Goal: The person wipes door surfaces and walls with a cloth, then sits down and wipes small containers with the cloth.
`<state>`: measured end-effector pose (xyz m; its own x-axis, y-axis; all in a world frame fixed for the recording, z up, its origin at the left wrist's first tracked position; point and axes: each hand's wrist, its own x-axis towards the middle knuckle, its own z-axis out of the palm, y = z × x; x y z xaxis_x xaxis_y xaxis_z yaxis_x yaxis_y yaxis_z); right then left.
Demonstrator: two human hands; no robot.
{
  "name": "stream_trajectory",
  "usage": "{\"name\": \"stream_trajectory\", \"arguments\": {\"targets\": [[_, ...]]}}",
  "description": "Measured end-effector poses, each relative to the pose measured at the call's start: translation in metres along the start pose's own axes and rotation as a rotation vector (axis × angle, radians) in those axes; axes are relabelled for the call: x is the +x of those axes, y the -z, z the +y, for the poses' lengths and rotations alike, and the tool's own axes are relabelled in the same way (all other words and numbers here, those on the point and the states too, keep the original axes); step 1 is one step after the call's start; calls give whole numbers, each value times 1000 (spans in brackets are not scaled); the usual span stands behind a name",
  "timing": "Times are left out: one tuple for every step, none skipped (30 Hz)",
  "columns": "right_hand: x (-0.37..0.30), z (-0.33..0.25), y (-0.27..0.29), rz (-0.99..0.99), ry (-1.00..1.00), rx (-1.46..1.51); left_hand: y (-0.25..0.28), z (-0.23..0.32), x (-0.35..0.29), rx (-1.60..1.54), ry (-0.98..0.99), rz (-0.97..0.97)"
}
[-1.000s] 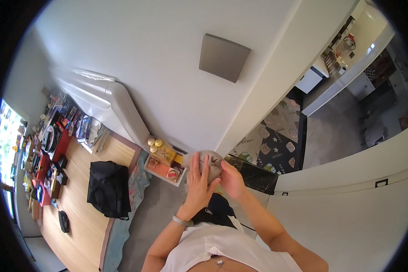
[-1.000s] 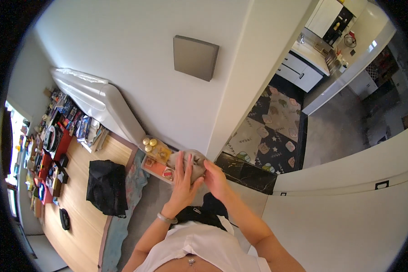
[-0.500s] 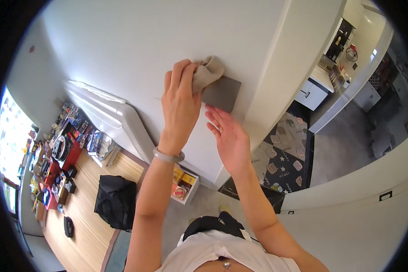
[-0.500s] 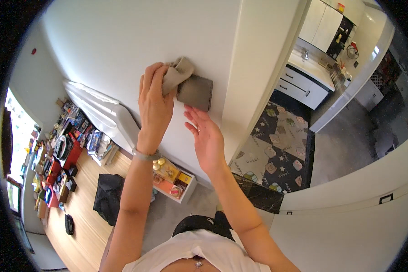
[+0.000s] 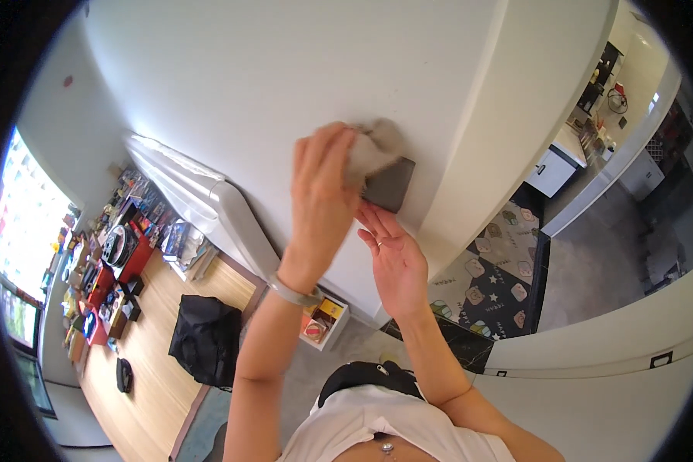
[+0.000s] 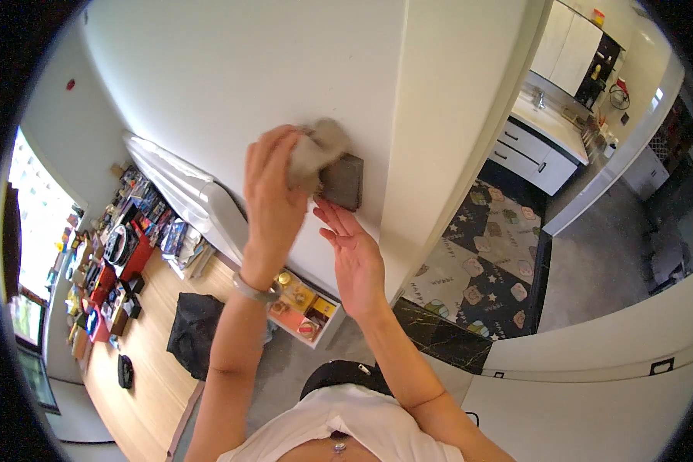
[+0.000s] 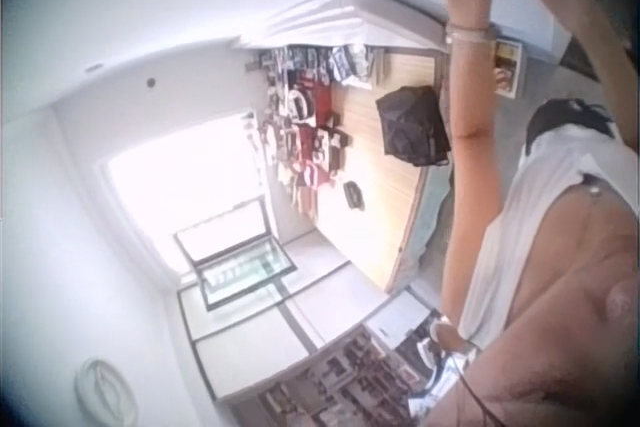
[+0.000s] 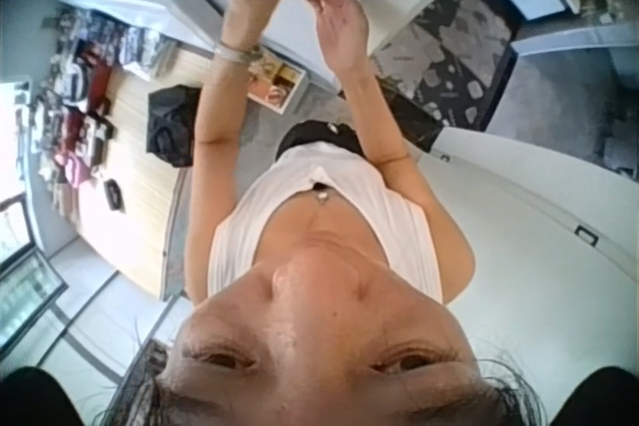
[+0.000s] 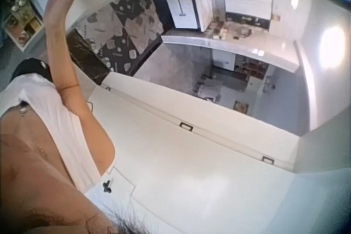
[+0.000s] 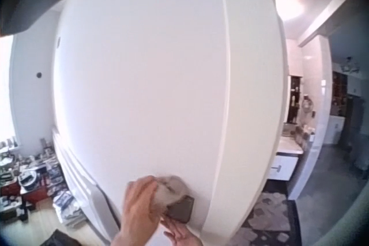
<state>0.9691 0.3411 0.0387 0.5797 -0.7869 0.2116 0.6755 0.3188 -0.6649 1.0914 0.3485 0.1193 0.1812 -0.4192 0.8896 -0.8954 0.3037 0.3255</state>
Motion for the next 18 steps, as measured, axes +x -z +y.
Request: {"name": "stream_trajectory", "arguments": {"targets": [[1,5,5,34,34,9,-10,-1,-8,-81,-122,16],[1,10,10,68,69,17,-20,2,-16,-57,-310,-18],[0,12,17,64,63,16,-21,10,-20,-58,-296,-63],[-1,12,25,49,48,52,-19,15,-23,-60,-282,-107],[-2,13,31,34,33,87,-18,7,-32,-57,-277,-104],[-3,10,22,20,22,88,-13,-12,-46,-17,-332,-153],[-3,5,11,39,37,57,-13,-28,-59,14,-385,-204],[-2,1,1,59,54,28,-14,-39,-69,22,-382,-200],[0,-2,-3,56,52,26,-12,-40,-68,1,-270,-135],[1,-4,-7,70,48,-4,-11,-41,-68,-19,-157,-71],[3,-5,-8,84,44,-34,-15,-38,-66,-50,-33,-25],[1,-3,-6,84,36,-38,-20,-32,-60,-49,-25,-23],[-1,0,1,61,30,-20,-26,-28,-52,-168,-126,-55],[-2,4,14,37,23,-2,-28,-23,-48,-288,-228,-86],[3,15,51,-276,113,179,-30,-6,-46,-312,-308,-250],[10,14,46,-614,119,376,-21,5,-46,-286,-309,-333],[-1,10,40,-191,34,193,-18,-4,-59,-252,-276,-368],[-7,0,16,224,-57,6,-15,-19,-74,-209,-240,-403]]}}
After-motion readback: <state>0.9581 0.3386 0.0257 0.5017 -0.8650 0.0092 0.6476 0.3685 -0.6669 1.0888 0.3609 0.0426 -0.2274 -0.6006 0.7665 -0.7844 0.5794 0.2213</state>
